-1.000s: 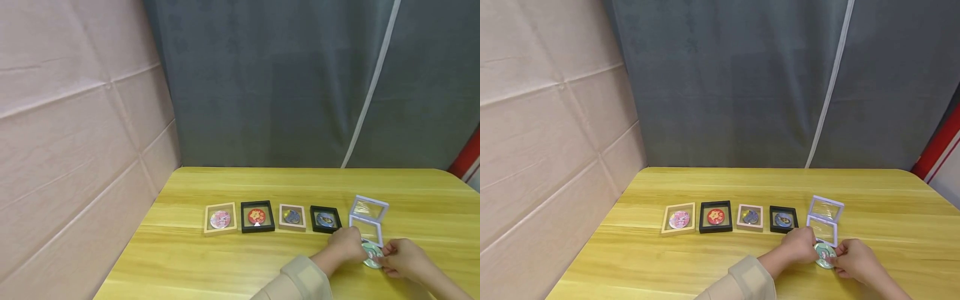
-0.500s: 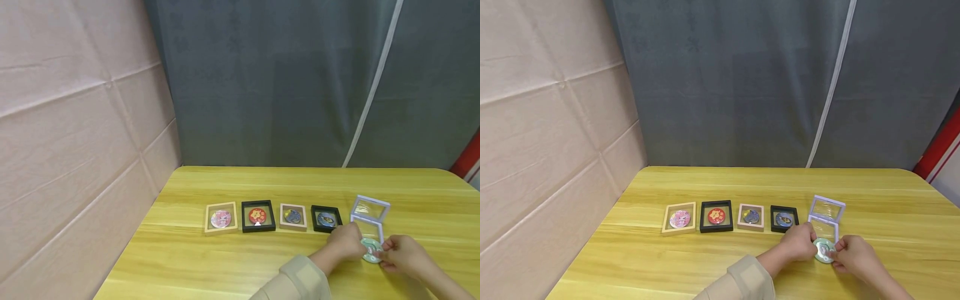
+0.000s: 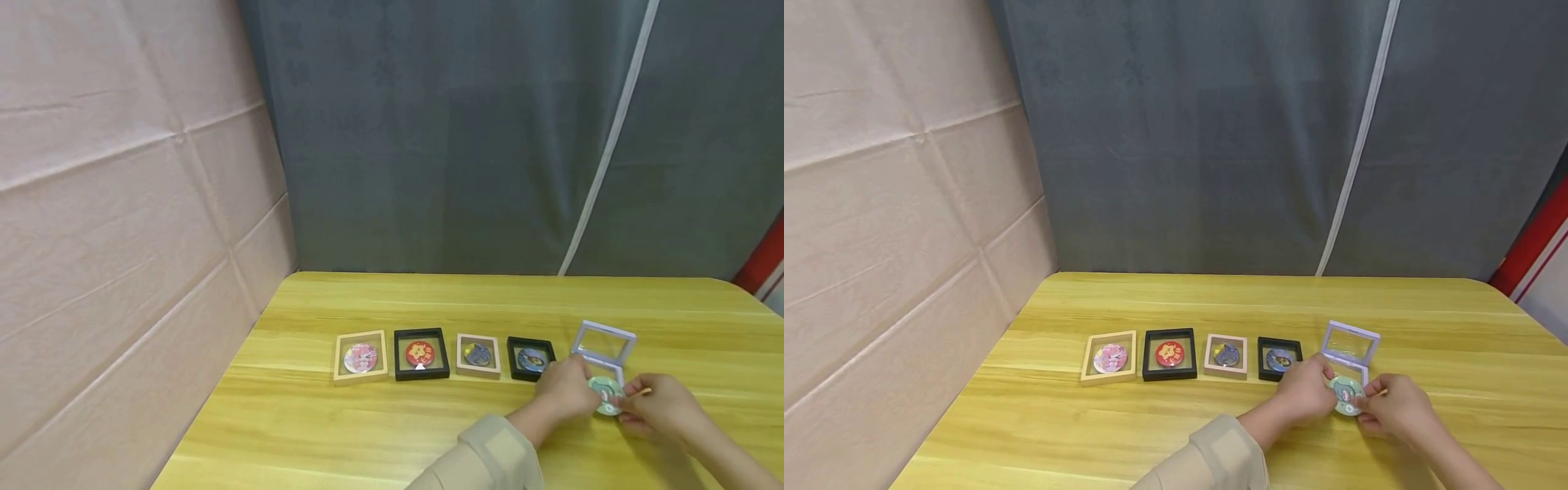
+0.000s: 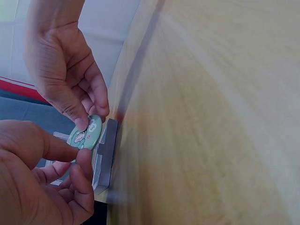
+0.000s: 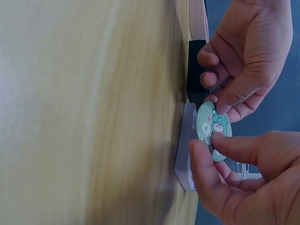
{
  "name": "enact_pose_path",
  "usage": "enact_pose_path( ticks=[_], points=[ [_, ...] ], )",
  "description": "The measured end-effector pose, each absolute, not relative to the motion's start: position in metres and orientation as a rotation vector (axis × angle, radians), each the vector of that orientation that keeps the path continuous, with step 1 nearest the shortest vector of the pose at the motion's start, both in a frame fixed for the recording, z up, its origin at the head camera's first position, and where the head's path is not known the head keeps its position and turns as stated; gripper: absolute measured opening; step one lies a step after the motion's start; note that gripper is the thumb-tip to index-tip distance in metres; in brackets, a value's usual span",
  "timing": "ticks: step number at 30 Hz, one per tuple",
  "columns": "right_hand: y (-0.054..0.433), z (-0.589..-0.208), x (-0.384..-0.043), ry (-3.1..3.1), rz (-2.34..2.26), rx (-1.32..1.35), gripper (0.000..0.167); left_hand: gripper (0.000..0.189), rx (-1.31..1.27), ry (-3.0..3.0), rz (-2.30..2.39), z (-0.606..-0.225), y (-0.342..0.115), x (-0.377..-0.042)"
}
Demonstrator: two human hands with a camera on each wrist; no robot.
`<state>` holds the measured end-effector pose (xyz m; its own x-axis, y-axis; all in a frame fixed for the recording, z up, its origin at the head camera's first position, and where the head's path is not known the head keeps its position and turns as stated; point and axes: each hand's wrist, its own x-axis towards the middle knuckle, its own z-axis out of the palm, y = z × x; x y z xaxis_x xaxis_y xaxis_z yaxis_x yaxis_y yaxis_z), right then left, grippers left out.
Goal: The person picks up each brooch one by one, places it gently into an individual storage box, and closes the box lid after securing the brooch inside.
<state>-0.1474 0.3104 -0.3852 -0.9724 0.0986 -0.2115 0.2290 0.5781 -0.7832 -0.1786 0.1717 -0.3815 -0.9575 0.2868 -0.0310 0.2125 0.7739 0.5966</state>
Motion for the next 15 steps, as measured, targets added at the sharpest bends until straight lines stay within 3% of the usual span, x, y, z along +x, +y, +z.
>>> enact_pose_path(
  ticks=[15],
  points=[
    [0.3152,-0.378,-0.1578,2.596,-1.463,0.279,0.021,0.028,0.336,2.875,0.959,-0.376,0.1789,-0.1857]
  ],
)
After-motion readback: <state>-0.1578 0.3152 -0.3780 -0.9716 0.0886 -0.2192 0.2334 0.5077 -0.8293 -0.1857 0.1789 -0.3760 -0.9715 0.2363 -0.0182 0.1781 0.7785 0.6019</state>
